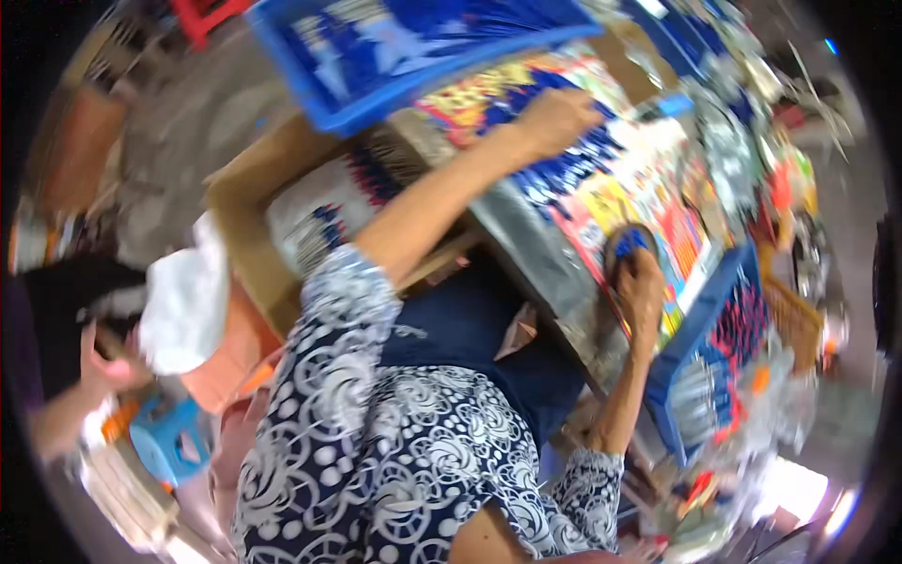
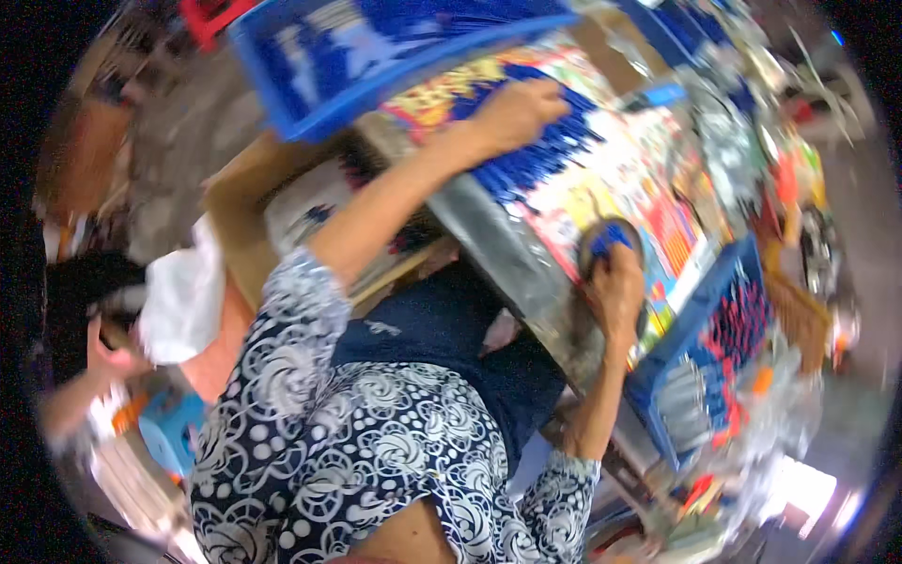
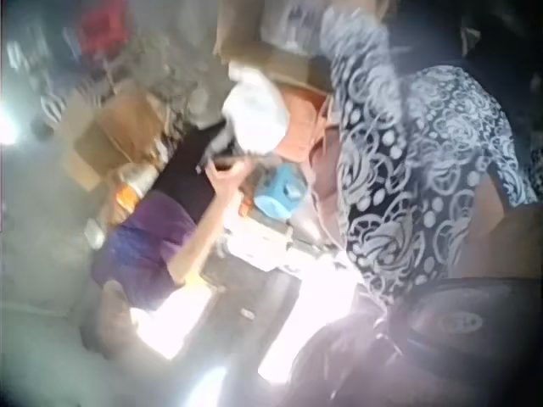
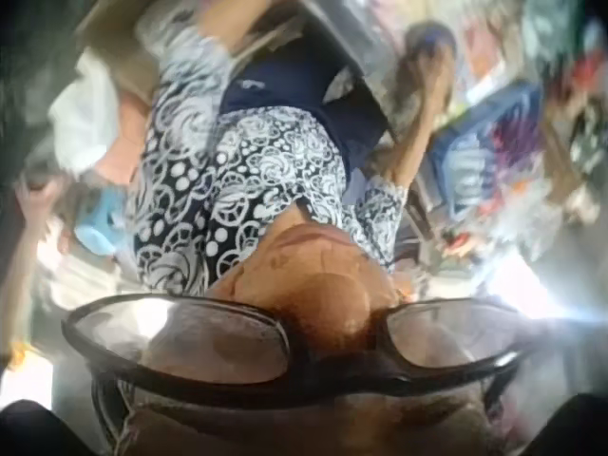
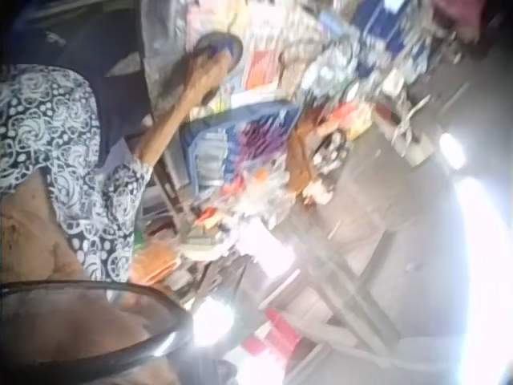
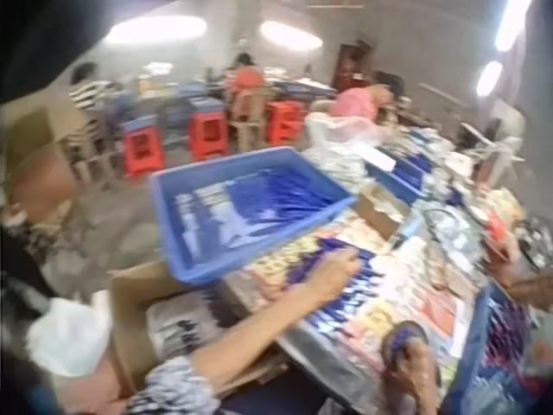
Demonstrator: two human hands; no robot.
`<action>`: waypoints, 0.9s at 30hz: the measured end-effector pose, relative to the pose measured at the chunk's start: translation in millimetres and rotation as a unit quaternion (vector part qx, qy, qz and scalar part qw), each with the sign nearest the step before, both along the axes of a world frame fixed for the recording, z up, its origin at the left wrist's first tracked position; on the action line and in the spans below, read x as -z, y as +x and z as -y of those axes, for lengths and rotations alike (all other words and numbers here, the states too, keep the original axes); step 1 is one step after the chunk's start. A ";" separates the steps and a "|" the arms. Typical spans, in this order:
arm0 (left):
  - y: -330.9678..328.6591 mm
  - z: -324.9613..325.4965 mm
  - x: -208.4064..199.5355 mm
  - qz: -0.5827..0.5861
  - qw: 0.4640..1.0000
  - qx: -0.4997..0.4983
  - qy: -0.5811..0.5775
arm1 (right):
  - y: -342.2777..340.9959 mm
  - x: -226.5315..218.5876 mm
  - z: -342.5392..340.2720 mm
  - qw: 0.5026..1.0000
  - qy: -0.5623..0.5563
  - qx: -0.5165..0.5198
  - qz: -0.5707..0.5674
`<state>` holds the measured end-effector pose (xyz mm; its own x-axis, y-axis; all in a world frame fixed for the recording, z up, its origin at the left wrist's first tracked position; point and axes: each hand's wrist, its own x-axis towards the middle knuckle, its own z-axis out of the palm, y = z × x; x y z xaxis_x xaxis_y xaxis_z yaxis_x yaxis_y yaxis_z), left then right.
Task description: Assembling ballpoint pens by inserting ink cartridges and components into pen bodies.
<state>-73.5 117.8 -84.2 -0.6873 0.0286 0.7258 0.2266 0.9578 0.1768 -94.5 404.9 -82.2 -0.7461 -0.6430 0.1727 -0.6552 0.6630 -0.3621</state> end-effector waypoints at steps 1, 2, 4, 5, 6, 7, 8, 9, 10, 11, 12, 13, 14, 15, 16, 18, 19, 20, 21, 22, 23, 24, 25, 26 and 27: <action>-7.7 -6.7 -2.1 -0.002 1.000 -0.001 -0.024 | 1.0 -4.8 -5.3 1.000 -0.011 -0.014 -0.004; -20.7 -8.4 7.7 0.025 0.999 0.011 -0.031 | -0.5 -2.5 -9.6 0.999 -0.034 -0.033 -0.011; -25.0 -11.9 16.3 0.078 0.994 -0.033 -0.071 | 1.2 -7.2 -6.9 1.000 0.005 -0.015 0.018; -23.5 -15.9 16.8 0.072 0.995 -0.036 -0.056 | -4.8 -3.4 -12.2 0.999 0.002 -0.025 0.021; -21.5 -16.6 18.9 0.097 0.993 -0.047 -0.042 | -10.0 2.6 -13.5 0.999 -0.018 -0.044 0.025; -29.2 -18.3 25.8 0.104 0.994 -0.029 -0.010 | -8.0 -2.6 -12.1 0.998 0.002 -0.029 0.054; -30.4 -13.9 32.9 0.081 0.996 -0.034 -0.012 | -7.9 -3.9 -7.1 0.997 -0.012 -0.055 0.049; -31.8 -13.3 34.2 0.073 0.997 -0.032 -0.007 | -8.1 -5.4 -5.4 0.996 -0.023 -0.072 0.044; -33.7 -12.9 35.4 0.078 0.996 -0.042 -0.015 | -8.4 -9.1 -4.5 0.997 0.018 -0.067 0.017; -40.0 -19.2 35.7 0.081 0.996 -0.040 -0.020 | -6.3 -11.7 -7.1 0.998 0.013 -0.047 0.038; -43.9 -21.8 36.3 0.080 0.996 -0.036 -0.015 | -11.4 -7.8 -12.4 0.998 0.032 -0.044 0.032; -45.9 -21.1 33.5 0.077 0.996 -0.032 -0.012 | -13.9 -9.2 -11.6 0.998 0.050 -0.039 0.024; -45.6 -21.4 33.3 0.068 0.997 -0.024 0.010 | -13.5 -8.8 -12.8 0.997 0.013 -0.050 0.061; -43.6 -20.9 35.4 0.055 0.998 -0.027 0.012 | -13.6 -7.0 -11.6 0.996 0.017 -0.055 0.063; -43.4 -19.1 38.3 0.065 0.997 -0.043 -0.002 | -10.9 -9.5 -8.6 0.997 0.024 -0.061 0.045; -44.4 -16.3 43.4 0.076 0.995 -0.062 -0.013 | -7.8 -15.7 -1.2 0.996 0.029 -0.061 0.054; -43.5 -14.6 46.8 0.025 0.998 -0.065 -0.007 | -9.4 -13.7 -2.0 0.996 0.032 -0.063 0.055; -42.8 -13.0 49.6 -0.026 0.997 -0.068 -0.001 | -12.9 -10.1 -2.9 0.997 0.024 -0.064 0.048; -42.9 -10.3 50.8 -0.026 0.997 -0.073 0.001 | -15.6 -8.2 -2.7 0.997 0.016 -0.065 0.042; -42.0 -11.0 48.6 -0.005 0.998 -0.063 -0.001 | -12.1 -11.5 -2.9 0.997 0.019 -0.063 0.042; -39.1 -11.7 44.6 0.014 0.998 -0.055 -0.004 | -8.0 -16.6 -2.1 0.997 0.013 -0.054 0.063; -41.7 -12.8 45.5 -0.029 0.998 -0.056 0.019 | -5.8 -20.2 -1.1 0.996 0.006 -0.045 0.082; -38.6 -14.8 44.2 -0.029 0.998 -0.058 0.020 | -4.9 -20.0 -3.0 0.996 0.007 -0.046 0.082; -36.3 -16.8 41.4 -0.050 0.996 -0.070 0.033 | -5.0 -19.7 -5.4 0.997 0.003 -0.054 0.062; -34.6 -18.3 37.4 -0.072 0.993 -0.081 0.046 | -5.4 -19.9 -8.0 0.997 -0.002 -0.062 0.042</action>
